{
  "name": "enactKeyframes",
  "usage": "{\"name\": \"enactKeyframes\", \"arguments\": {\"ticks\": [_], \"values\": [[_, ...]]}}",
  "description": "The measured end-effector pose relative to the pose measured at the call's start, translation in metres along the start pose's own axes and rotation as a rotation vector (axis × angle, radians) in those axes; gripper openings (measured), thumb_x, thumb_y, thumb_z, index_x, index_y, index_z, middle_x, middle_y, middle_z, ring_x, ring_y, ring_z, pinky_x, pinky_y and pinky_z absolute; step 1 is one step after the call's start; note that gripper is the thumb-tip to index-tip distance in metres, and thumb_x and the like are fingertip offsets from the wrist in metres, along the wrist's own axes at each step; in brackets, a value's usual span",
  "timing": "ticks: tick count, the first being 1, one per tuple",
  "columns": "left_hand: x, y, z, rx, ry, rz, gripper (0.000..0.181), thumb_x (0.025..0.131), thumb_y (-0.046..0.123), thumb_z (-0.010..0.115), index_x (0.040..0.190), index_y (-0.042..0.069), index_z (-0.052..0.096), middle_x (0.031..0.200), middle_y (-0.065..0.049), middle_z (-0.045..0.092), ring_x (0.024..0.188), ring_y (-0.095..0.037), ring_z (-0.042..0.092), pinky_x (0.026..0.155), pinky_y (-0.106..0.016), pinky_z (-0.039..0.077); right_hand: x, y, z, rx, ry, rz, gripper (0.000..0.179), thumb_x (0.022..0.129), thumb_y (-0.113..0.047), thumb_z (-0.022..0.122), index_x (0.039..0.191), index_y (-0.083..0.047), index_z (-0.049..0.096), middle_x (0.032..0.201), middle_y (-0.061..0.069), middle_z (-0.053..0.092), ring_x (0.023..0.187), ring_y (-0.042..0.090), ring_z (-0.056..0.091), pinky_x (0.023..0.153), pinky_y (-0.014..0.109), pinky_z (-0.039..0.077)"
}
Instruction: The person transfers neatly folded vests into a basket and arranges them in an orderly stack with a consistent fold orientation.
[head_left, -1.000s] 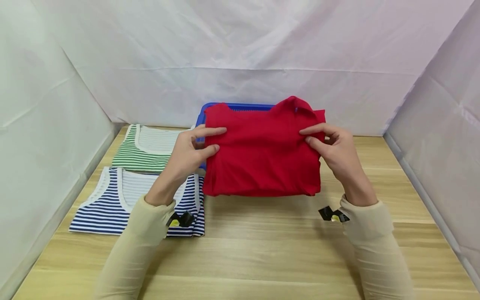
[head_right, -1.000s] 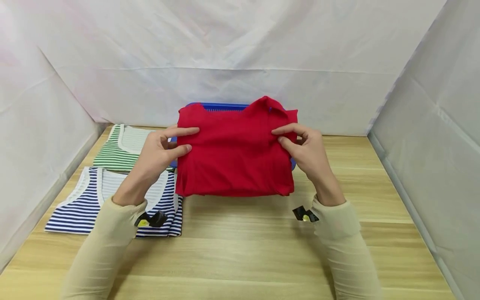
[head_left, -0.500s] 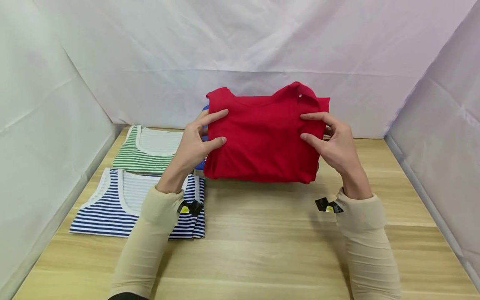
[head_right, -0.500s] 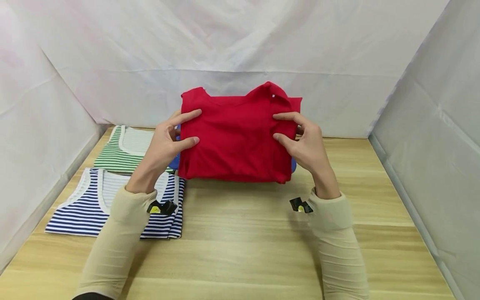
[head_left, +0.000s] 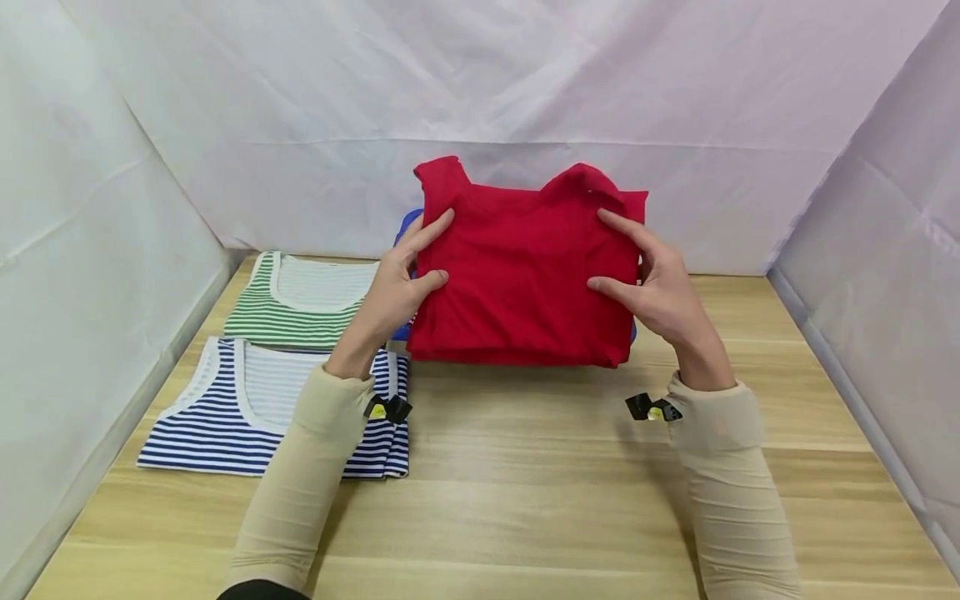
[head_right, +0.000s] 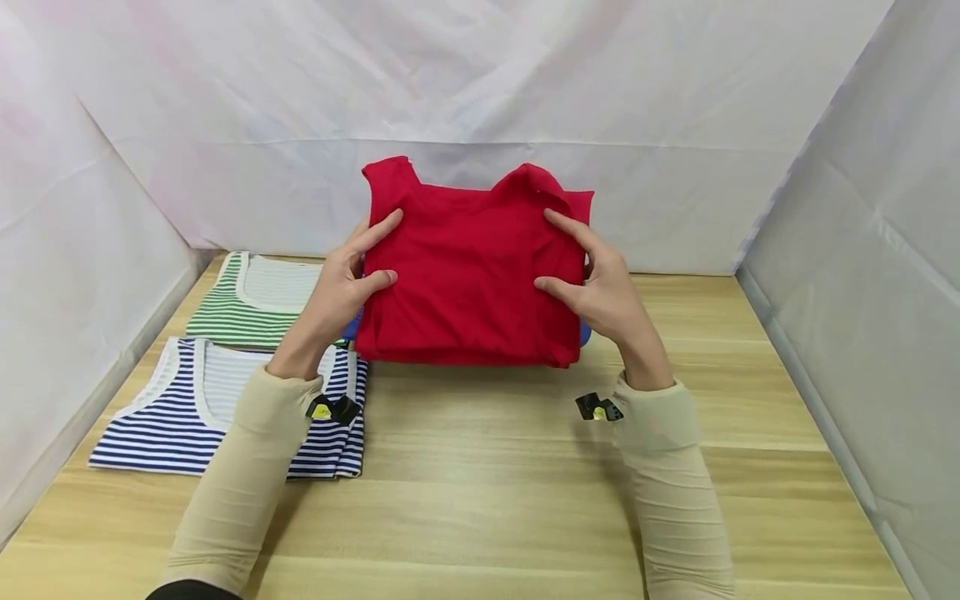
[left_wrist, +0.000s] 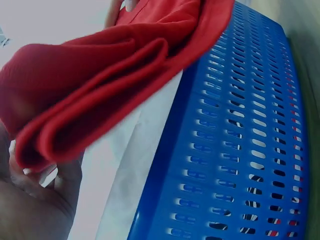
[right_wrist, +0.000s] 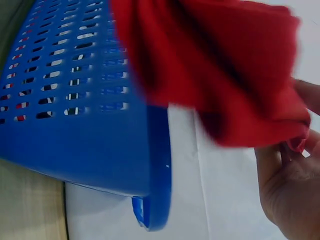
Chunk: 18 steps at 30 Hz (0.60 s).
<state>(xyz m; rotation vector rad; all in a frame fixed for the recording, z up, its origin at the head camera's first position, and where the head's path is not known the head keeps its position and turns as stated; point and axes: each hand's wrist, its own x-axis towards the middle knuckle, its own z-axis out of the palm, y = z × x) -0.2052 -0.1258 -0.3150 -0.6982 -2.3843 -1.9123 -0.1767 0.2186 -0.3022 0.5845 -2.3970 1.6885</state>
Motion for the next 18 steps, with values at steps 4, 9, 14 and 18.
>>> {"name": "enactKeyframes", "arguments": {"ticks": [4, 9, 14, 18], "values": [[0.001, -0.003, 0.001, 0.032, -0.007, 0.013, 0.069, 0.099, -0.002, 0.052, 0.158, 0.032, 0.042, 0.172, 0.004, 0.02, 0.15, -0.021, 0.039, 0.109, -0.047, 0.051, 0.001, 0.002, 0.003, -0.004, 0.014, 0.032, 0.08, 0.09, 0.006, 0.073, 0.157, -0.026, 0.045, 0.151, 0.005, 0.048, 0.116, 0.016, 0.059, 0.083, 0.017, 0.058], [0.0, -0.004, 0.001, 0.06, -0.006, 0.008, 0.07, 0.099, -0.001, 0.055, 0.159, 0.031, 0.041, 0.173, 0.002, 0.017, 0.154, -0.021, 0.034, 0.112, -0.05, 0.048, 0.003, 0.005, 0.004, -0.019, 0.03, 0.035, 0.08, 0.091, 0.007, 0.07, 0.158, -0.027, 0.043, 0.16, 0.002, 0.043, 0.125, 0.015, 0.053, 0.089, 0.014, 0.054], [0.001, -0.005, -0.001, 0.078, -0.016, -0.002, 0.077, 0.096, 0.002, 0.066, 0.161, 0.03, 0.036, 0.174, 0.001, 0.013, 0.157, -0.021, 0.026, 0.113, -0.05, 0.048, 0.005, 0.01, 0.006, -0.027, 0.048, -0.018, 0.077, 0.091, 0.011, 0.066, 0.158, -0.022, 0.045, 0.162, 0.002, 0.042, 0.133, 0.014, 0.048, 0.096, 0.013, 0.048], [0.003, -0.006, -0.001, 0.088, -0.023, 0.009, 0.082, 0.092, 0.001, 0.07, 0.162, 0.027, 0.035, 0.174, 0.0, 0.013, 0.157, -0.022, 0.025, 0.113, -0.051, 0.047, 0.006, 0.013, 0.009, -0.055, 0.07, -0.063, 0.065, 0.094, 0.012, 0.061, 0.151, -0.018, 0.054, 0.155, 0.005, 0.051, 0.131, 0.012, 0.05, 0.096, 0.014, 0.047]]}}
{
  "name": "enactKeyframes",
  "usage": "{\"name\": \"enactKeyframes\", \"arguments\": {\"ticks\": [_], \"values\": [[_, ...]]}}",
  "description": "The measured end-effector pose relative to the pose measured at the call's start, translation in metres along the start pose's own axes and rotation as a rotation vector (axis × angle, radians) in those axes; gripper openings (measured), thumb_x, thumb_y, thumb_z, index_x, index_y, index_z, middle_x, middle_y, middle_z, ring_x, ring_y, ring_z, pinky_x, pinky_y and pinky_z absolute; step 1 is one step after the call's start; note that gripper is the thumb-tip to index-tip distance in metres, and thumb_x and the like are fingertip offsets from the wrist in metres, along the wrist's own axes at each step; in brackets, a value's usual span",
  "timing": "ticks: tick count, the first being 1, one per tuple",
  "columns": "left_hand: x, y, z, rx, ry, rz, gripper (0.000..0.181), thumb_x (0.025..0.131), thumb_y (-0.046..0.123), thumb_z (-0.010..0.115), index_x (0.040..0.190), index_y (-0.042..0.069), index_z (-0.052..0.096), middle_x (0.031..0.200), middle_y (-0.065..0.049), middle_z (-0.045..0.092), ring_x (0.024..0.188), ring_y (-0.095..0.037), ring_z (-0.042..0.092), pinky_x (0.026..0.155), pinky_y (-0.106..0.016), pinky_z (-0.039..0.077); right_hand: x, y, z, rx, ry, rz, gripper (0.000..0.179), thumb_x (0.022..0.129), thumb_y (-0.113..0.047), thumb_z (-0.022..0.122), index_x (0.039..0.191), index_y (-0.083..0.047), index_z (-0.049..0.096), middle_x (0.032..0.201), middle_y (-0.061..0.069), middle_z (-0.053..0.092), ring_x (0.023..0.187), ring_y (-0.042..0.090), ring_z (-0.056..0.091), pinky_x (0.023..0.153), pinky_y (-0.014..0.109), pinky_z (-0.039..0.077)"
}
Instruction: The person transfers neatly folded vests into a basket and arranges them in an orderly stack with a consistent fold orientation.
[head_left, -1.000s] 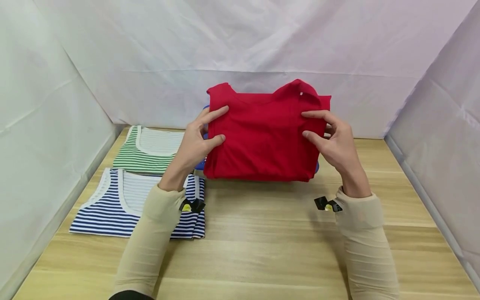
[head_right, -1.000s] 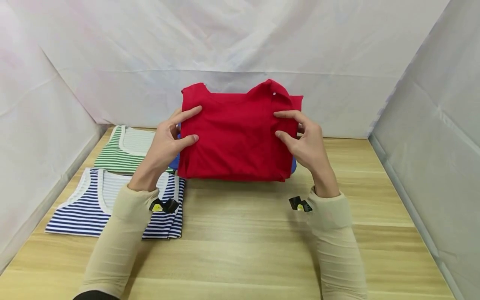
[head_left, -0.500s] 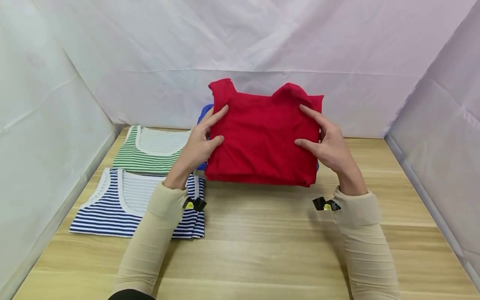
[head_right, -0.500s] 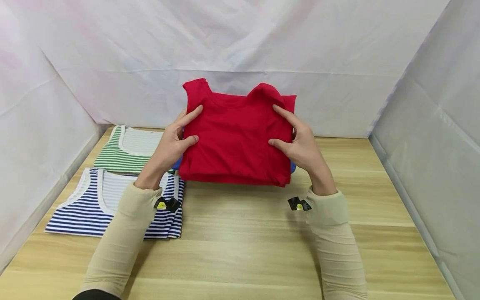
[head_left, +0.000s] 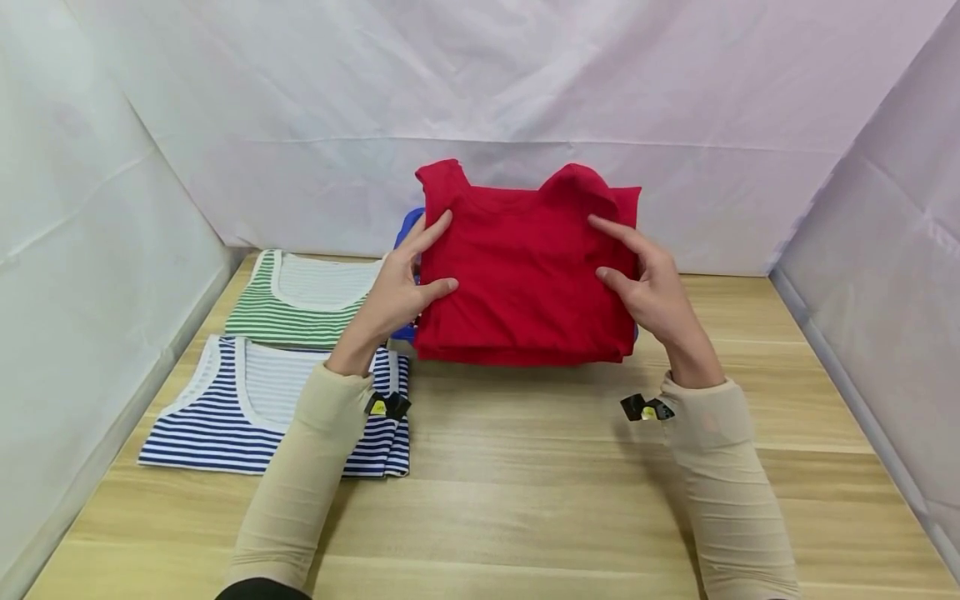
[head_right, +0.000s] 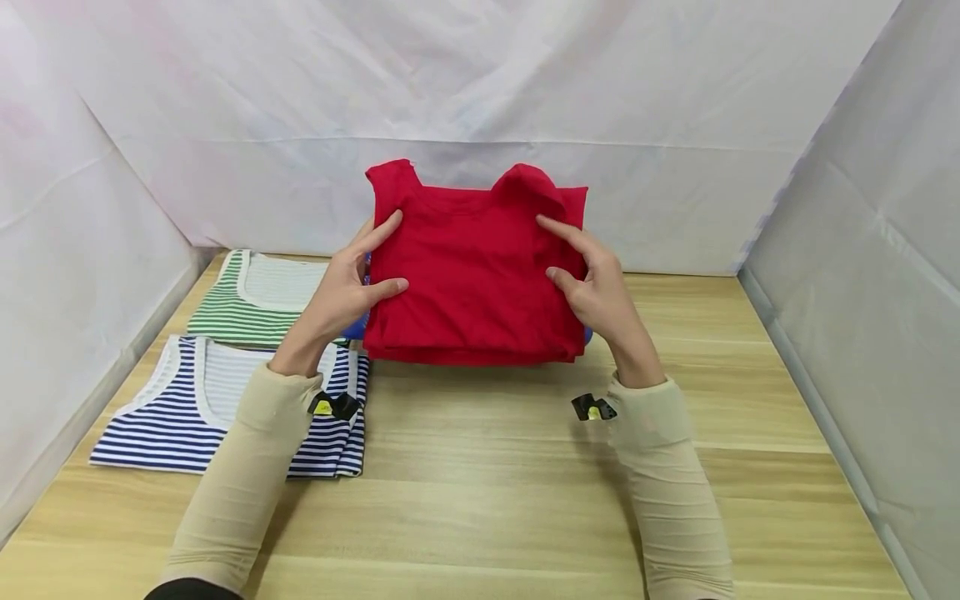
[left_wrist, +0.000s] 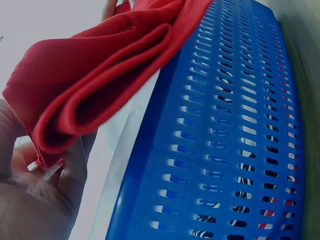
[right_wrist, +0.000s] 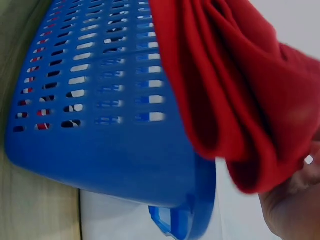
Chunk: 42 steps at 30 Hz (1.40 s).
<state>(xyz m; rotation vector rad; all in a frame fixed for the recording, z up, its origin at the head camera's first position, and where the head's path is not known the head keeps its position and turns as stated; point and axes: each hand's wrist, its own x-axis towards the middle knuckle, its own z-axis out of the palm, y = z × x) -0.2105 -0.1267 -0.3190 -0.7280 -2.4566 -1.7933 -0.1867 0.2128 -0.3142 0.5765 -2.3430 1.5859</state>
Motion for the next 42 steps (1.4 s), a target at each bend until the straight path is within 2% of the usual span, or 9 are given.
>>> {"name": "enactKeyframes", "arguments": {"ticks": [4, 7, 12, 15, 20, 28, 36, 39, 42], "values": [[0.002, -0.004, 0.0, -0.004, -0.008, -0.004, 0.083, 0.092, -0.001, 0.068, 0.163, 0.026, 0.033, 0.175, 0.0, 0.011, 0.159, -0.021, 0.021, 0.114, -0.051, 0.047, 0.0, 0.003, 0.004, -0.027, 0.03, -0.004, 0.055, 0.097, 0.008, 0.058, 0.146, -0.017, 0.061, 0.147, 0.007, 0.058, 0.124, 0.011, 0.053, 0.087, 0.016, 0.047], [0.003, -0.008, 0.001, -0.008, -0.013, -0.007, 0.083, 0.093, -0.002, 0.067, 0.163, 0.025, 0.032, 0.175, 0.0, 0.01, 0.159, -0.022, 0.02, 0.115, -0.051, 0.046, 0.0, 0.005, 0.006, -0.004, 0.057, 0.015, 0.051, 0.098, 0.006, 0.058, 0.143, -0.016, 0.064, 0.146, 0.008, 0.059, 0.123, 0.013, 0.052, 0.082, 0.018, 0.046], [0.004, -0.01, 0.001, -0.016, -0.015, -0.011, 0.083, 0.092, -0.003, 0.066, 0.163, 0.024, 0.033, 0.175, -0.001, 0.011, 0.159, -0.024, 0.023, 0.115, -0.052, 0.045, 0.0, 0.008, 0.008, 0.063, 0.073, 0.074, 0.049, 0.099, 0.003, 0.059, 0.145, -0.015, 0.062, 0.153, 0.008, 0.054, 0.132, 0.016, 0.05, 0.087, 0.016, 0.049], [0.005, -0.012, 0.002, -0.036, -0.016, -0.006, 0.084, 0.09, -0.007, 0.061, 0.163, 0.024, 0.033, 0.174, 0.0, 0.011, 0.158, -0.023, 0.024, 0.115, -0.052, 0.045, 0.0, 0.009, 0.008, 0.079, 0.061, 0.11, 0.053, 0.1, -0.001, 0.059, 0.15, -0.018, 0.056, 0.158, 0.008, 0.048, 0.135, 0.02, 0.05, 0.091, 0.014, 0.051], [0.006, -0.015, 0.002, -0.054, -0.018, 0.009, 0.086, 0.086, -0.01, 0.051, 0.163, 0.023, 0.033, 0.174, 0.002, 0.011, 0.158, -0.02, 0.021, 0.115, -0.05, 0.043, 0.001, 0.011, 0.008, -0.012, 0.028, 0.116, 0.058, 0.101, -0.007, 0.059, 0.155, -0.025, 0.049, 0.16, 0.007, 0.045, 0.136, 0.023, 0.049, 0.094, 0.013, 0.049], [0.005, -0.019, 0.001, -0.071, -0.021, -0.011, 0.082, 0.089, -0.013, 0.05, 0.162, 0.021, 0.035, 0.174, 0.003, 0.012, 0.159, -0.017, 0.021, 0.117, -0.049, 0.041, 0.001, 0.016, 0.008, -0.168, -0.024, 0.127, 0.075, 0.094, -0.009, 0.073, 0.159, -0.032, 0.042, 0.162, 0.002, 0.042, 0.139, 0.025, 0.047, 0.1, 0.021, 0.048], [0.005, -0.022, 0.002, -0.069, -0.012, -0.021, 0.081, 0.09, -0.014, 0.051, 0.162, 0.019, 0.035, 0.174, 0.002, 0.012, 0.159, -0.018, 0.021, 0.119, -0.05, 0.039, 0.001, 0.018, 0.008, -0.155, -0.04, 0.128, 0.078, 0.094, -0.004, 0.07, 0.161, -0.028, 0.038, 0.161, 0.008, 0.042, 0.137, 0.029, 0.047, 0.094, 0.016, 0.047], [0.006, -0.025, 0.003, -0.068, -0.01, -0.017, 0.081, 0.09, -0.014, 0.052, 0.162, 0.019, 0.035, 0.174, 0.002, 0.013, 0.16, -0.018, 0.02, 0.12, -0.05, 0.039, 0.001, 0.018, 0.008, -0.151, -0.043, 0.128, 0.079, 0.094, -0.003, 0.07, 0.161, -0.027, 0.037, 0.162, 0.008, 0.042, 0.139, 0.03, 0.045, 0.098, 0.022, 0.048], [0.007, -0.026, 0.003, -0.068, -0.011, -0.013, 0.08, 0.091, -0.014, 0.052, 0.162, 0.019, 0.035, 0.174, 0.002, 0.013, 0.16, -0.019, 0.019, 0.121, -0.05, 0.038, 0.003, 0.02, 0.01, -0.151, -0.029, 0.114, 0.08, 0.093, 0.0, 0.07, 0.162, -0.024, 0.037, 0.163, 0.008, 0.041, 0.143, 0.03, 0.044, 0.105, 0.034, 0.047]]}}
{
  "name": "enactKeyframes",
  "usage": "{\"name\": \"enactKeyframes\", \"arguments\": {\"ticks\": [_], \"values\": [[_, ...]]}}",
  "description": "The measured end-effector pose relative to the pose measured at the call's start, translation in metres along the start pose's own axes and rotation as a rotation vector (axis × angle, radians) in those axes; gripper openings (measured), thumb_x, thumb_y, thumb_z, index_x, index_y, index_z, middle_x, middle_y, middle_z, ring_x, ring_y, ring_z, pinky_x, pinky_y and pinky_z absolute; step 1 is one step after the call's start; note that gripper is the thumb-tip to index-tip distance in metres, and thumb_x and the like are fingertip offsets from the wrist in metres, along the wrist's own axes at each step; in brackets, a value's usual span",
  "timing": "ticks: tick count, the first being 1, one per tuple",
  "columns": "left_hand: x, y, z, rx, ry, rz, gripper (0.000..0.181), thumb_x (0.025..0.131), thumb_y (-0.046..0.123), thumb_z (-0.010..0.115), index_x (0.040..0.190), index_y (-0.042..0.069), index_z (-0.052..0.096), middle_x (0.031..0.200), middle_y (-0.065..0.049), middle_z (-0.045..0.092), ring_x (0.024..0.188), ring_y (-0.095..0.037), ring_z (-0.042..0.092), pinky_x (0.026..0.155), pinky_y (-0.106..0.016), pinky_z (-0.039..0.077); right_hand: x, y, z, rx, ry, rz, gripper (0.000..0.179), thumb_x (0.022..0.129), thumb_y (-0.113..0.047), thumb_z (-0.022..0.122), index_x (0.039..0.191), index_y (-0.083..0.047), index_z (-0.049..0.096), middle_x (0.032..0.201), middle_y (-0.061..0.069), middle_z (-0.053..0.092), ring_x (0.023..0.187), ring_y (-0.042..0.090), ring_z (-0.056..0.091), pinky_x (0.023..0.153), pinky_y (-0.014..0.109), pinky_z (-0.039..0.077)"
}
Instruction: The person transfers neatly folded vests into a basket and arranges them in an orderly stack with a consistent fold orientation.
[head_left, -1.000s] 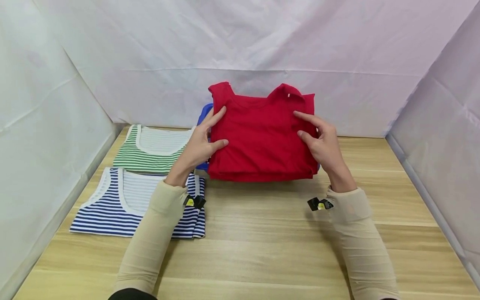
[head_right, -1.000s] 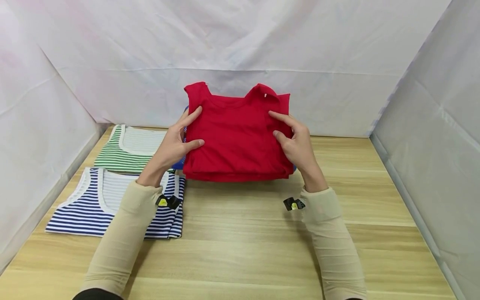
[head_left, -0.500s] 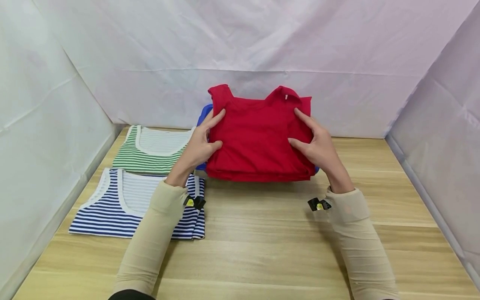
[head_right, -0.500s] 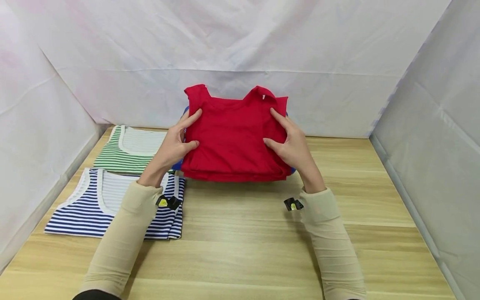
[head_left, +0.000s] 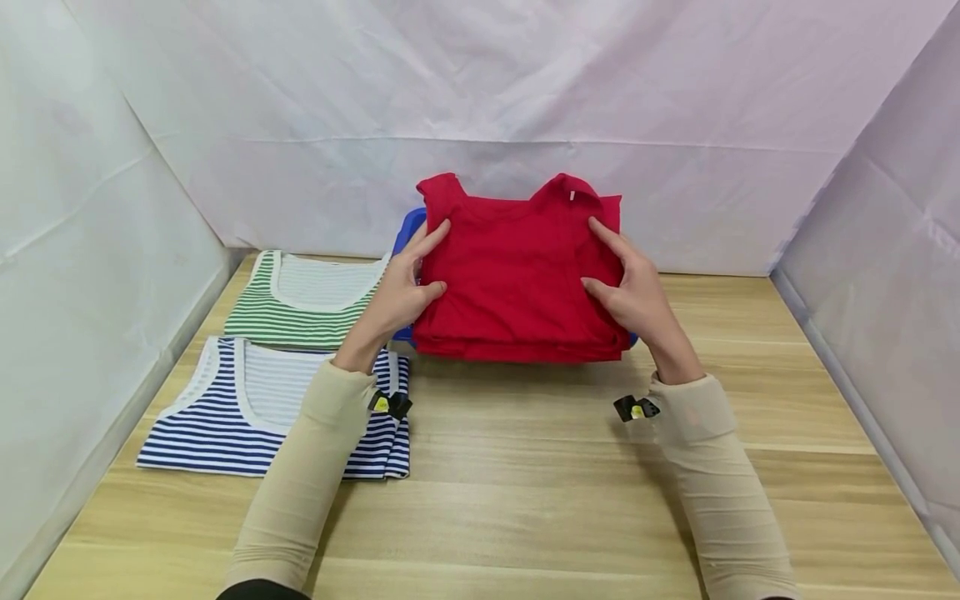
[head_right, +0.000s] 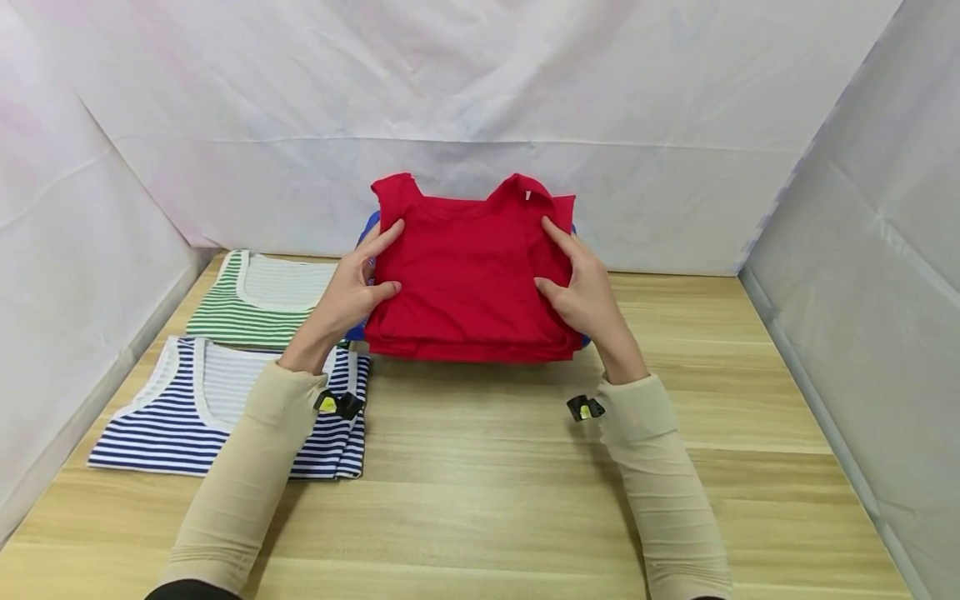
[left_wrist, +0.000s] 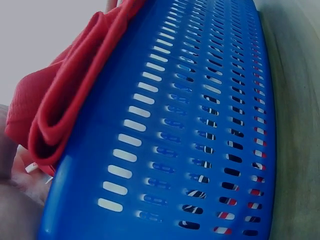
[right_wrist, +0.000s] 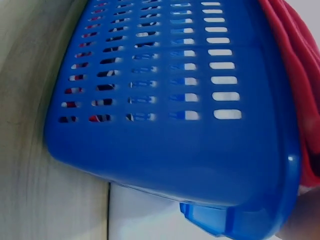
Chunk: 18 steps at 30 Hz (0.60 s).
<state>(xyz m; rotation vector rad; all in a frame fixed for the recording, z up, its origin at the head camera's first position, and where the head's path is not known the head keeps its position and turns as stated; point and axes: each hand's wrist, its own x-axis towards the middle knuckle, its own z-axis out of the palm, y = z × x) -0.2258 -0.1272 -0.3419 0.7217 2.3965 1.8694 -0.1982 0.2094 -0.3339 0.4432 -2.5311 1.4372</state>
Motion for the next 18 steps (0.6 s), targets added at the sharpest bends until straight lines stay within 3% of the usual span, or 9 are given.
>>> {"name": "enactKeyframes", "arguments": {"ticks": [4, 10, 14, 18], "values": [[0.0, -0.003, -0.001, 0.011, -0.001, -0.011, 0.079, 0.093, -0.012, 0.053, 0.163, 0.02, 0.033, 0.175, 0.003, 0.011, 0.16, -0.019, 0.018, 0.121, -0.05, 0.039, 0.003, 0.005, 0.007, 0.003, 0.053, -0.006, 0.076, 0.092, 0.001, 0.07, 0.159, -0.024, 0.042, 0.162, 0.007, 0.043, 0.144, 0.028, 0.045, 0.11, 0.04, 0.044], [0.0, -0.004, -0.002, 0.036, -0.008, -0.03, 0.078, 0.095, -0.011, 0.054, 0.163, 0.021, 0.034, 0.175, 0.004, 0.011, 0.161, -0.017, 0.014, 0.12, -0.049, 0.04, 0.005, 0.011, 0.015, 0.044, 0.116, -0.003, 0.057, 0.094, 0.0, 0.07, 0.147, -0.018, 0.059, 0.151, 0.008, 0.055, 0.137, 0.024, 0.052, 0.103, 0.023, 0.045], [0.001, -0.002, -0.003, 0.054, -0.015, -0.031, 0.078, 0.094, -0.011, 0.053, 0.163, 0.02, 0.033, 0.175, 0.004, 0.011, 0.161, -0.017, 0.013, 0.119, -0.049, 0.041, 0.007, 0.013, 0.016, 0.029, 0.124, -0.011, 0.047, 0.094, -0.001, 0.07, 0.139, -0.013, 0.066, 0.148, 0.01, 0.057, 0.144, 0.024, 0.047, 0.113, 0.038, 0.045], [0.001, -0.001, -0.005, 0.063, -0.02, -0.038, 0.08, 0.093, -0.012, 0.053, 0.163, 0.02, 0.033, 0.175, 0.004, 0.01, 0.161, -0.016, 0.011, 0.117, -0.046, 0.043, 0.007, 0.013, 0.016, 0.022, 0.115, 0.013, 0.05, 0.094, -0.003, 0.07, 0.143, -0.013, 0.063, 0.156, 0.013, 0.051, 0.151, 0.028, 0.039, 0.118, 0.052, 0.041]]}}
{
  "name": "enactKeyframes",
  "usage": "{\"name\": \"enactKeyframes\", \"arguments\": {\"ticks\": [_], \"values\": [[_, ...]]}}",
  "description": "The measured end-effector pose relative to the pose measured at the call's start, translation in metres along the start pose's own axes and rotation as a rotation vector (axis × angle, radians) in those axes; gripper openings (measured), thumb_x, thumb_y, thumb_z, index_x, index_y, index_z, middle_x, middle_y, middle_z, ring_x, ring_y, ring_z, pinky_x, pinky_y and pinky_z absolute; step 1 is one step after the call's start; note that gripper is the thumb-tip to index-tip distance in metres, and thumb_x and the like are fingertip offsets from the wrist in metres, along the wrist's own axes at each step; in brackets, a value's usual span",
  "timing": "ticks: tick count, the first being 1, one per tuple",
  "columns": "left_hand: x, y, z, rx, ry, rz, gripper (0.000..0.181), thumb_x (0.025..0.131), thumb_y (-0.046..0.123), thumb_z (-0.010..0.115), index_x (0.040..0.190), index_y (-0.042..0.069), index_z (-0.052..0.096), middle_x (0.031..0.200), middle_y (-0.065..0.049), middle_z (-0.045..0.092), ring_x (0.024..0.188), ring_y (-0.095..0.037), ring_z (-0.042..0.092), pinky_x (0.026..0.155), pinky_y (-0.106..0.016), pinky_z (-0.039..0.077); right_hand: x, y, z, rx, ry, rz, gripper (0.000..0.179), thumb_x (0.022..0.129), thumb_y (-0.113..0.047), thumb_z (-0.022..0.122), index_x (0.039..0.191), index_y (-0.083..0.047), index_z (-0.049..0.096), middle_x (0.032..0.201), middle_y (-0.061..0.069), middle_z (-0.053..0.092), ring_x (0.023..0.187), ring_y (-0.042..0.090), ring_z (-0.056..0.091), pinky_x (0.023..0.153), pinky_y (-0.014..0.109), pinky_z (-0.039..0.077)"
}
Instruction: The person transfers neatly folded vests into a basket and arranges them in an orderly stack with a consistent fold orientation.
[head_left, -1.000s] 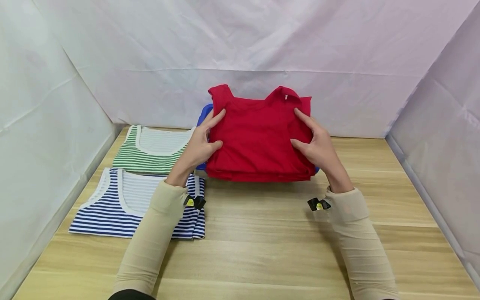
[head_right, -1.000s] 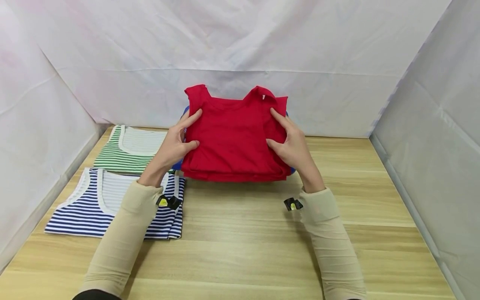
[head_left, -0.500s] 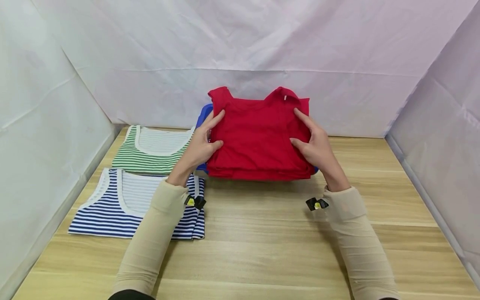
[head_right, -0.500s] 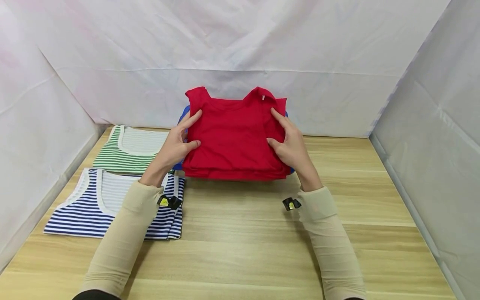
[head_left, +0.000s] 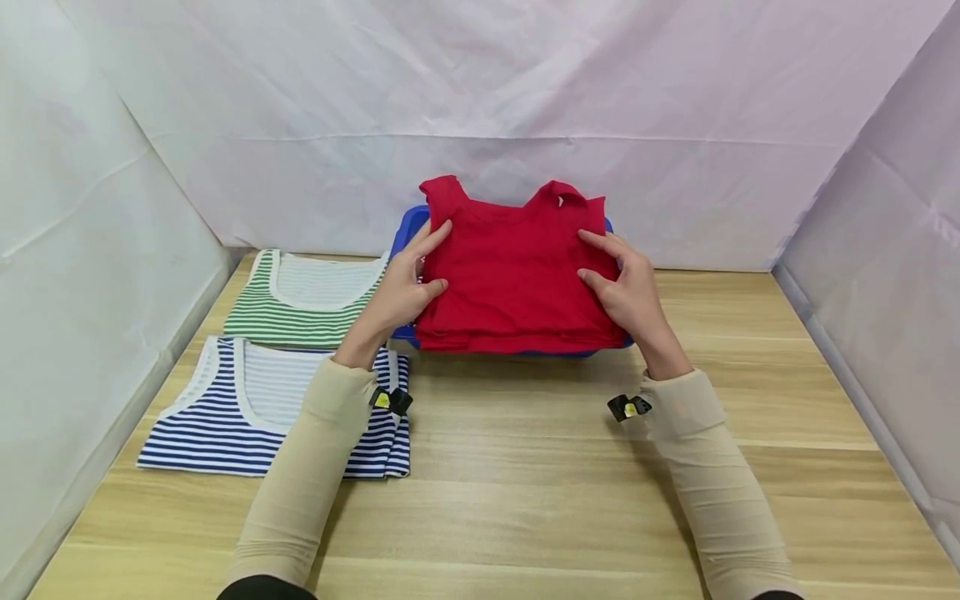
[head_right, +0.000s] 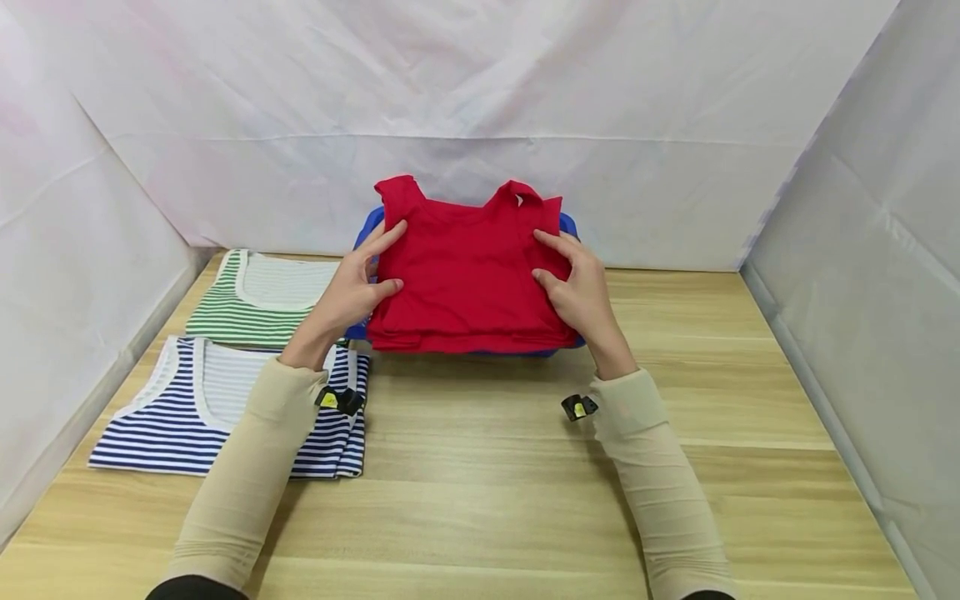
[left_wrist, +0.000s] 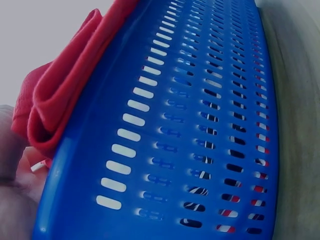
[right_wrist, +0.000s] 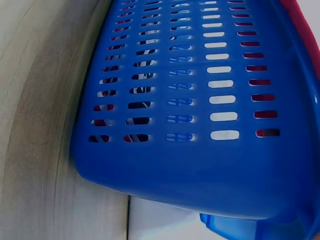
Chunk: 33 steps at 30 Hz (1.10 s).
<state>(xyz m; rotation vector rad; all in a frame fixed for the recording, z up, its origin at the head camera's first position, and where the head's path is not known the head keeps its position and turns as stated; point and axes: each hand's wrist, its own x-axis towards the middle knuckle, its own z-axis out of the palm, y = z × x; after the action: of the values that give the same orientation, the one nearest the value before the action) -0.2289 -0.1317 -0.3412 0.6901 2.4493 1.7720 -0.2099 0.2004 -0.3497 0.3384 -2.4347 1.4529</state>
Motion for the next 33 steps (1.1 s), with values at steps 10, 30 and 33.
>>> {"name": "enactKeyframes", "arguments": {"ticks": [10, 30, 33], "values": [[0.0047, -0.0011, -0.0036, 0.03, -0.029, -0.05, 0.089, 0.085, -0.008, 0.058, 0.164, 0.024, 0.03, 0.175, 0.007, 0.006, 0.161, -0.014, 0.008, 0.105, -0.04, 0.049, -0.001, -0.0028, -0.0014, -0.087, -0.069, 0.031, 0.064, 0.092, -0.004, 0.07, 0.153, -0.013, 0.052, 0.164, 0.019, 0.038, 0.148, 0.039, 0.04, 0.115, 0.06, 0.041], [0.0082, -0.0002, 0.0012, 0.222, -0.031, -0.074, 0.082, 0.091, -0.007, 0.061, 0.163, 0.019, 0.032, 0.175, 0.0, 0.013, 0.163, -0.023, 0.01, 0.117, -0.049, 0.044, -0.0011, 0.0017, -0.0007, -0.196, -0.19, 0.03, 0.073, 0.093, -0.001, 0.066, 0.16, -0.009, 0.038, 0.169, 0.018, 0.027, 0.157, 0.038, 0.025, 0.12, 0.062, 0.034], [0.0085, -0.0008, 0.0018, 0.24, -0.039, -0.091, 0.084, 0.09, -0.007, 0.063, 0.164, 0.02, 0.031, 0.175, 0.001, 0.012, 0.163, -0.023, 0.009, 0.116, -0.049, 0.045, -0.0004, 0.0013, -0.0002, -0.231, -0.198, 0.019, 0.074, 0.093, 0.0, 0.065, 0.16, -0.008, 0.037, 0.169, 0.019, 0.028, 0.157, 0.039, 0.025, 0.121, 0.061, 0.033]]}}
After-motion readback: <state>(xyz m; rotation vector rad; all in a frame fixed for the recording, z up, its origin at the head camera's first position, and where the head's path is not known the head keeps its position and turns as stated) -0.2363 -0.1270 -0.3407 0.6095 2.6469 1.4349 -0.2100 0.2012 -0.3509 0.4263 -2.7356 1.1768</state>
